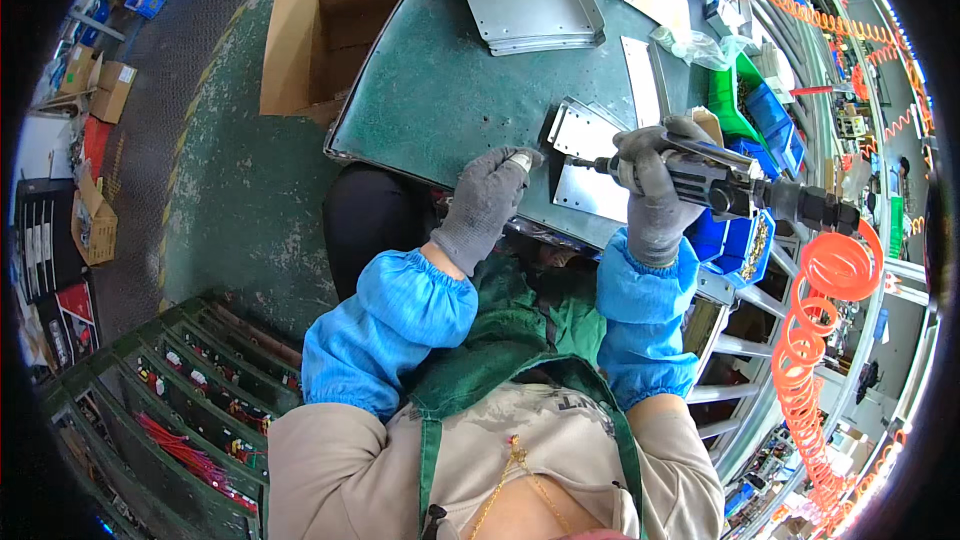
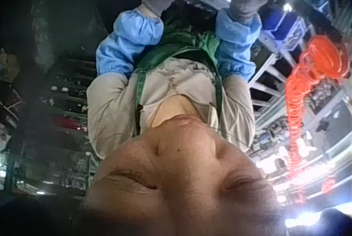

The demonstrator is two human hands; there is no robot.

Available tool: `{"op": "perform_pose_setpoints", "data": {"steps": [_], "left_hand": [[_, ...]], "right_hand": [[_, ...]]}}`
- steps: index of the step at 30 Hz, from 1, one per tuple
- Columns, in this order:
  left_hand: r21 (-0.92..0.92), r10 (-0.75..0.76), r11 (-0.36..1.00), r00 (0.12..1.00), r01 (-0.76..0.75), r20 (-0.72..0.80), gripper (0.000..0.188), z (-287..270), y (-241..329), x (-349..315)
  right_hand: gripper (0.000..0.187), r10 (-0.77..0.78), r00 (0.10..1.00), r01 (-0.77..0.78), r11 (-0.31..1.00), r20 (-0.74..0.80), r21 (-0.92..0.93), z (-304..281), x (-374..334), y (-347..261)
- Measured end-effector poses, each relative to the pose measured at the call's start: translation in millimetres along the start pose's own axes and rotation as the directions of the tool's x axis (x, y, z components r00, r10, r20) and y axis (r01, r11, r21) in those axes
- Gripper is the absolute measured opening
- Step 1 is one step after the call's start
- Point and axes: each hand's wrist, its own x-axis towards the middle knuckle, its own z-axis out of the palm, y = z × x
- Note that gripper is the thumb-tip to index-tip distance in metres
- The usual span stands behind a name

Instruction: Assembling metal plates using a pneumatic screwdriver and screws.

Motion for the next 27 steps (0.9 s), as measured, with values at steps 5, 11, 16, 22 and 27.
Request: {"op": "perform_pose_setpoints", "data": {"steps": [5,11,16,22,27], "left_hand": [[-0.051,-0.032,0.998,0.997,0.029,-0.070,0.021,1.9,1.9,-0.7],[-0.035,0.013,0.999,0.997,-0.016,-0.077,0.022,-0.9,6.6,1.9],[0.424,0.661,0.538,0.677,-0.728,0.323,0.026,35.5,79.0,-7.3],[0.256,0.529,-0.084,0.175,-0.963,0.830,0.039,96.3,135.0,-29.8],[0.342,0.476,-0.044,0.281,-0.939,0.834,0.031,111.4,127.7,-24.2]], "right_hand": [[0.041,-0.020,0.993,0.017,1.000,0.118,0.021,1.2,-6.4,1.2],[0.045,0.044,0.983,-0.050,0.998,0.177,0.029,-2.1,-11.6,2.7],[0.037,0.215,0.807,-0.106,0.969,0.550,-0.224,-12.5,-1.0,-6.4],[0.039,0.286,0.794,-0.061,0.915,0.536,-0.398,-26.0,12.9,-20.2],[0.037,0.317,0.841,-0.034,0.840,0.439,-0.542,-39.9,12.2,-34.8]]}}
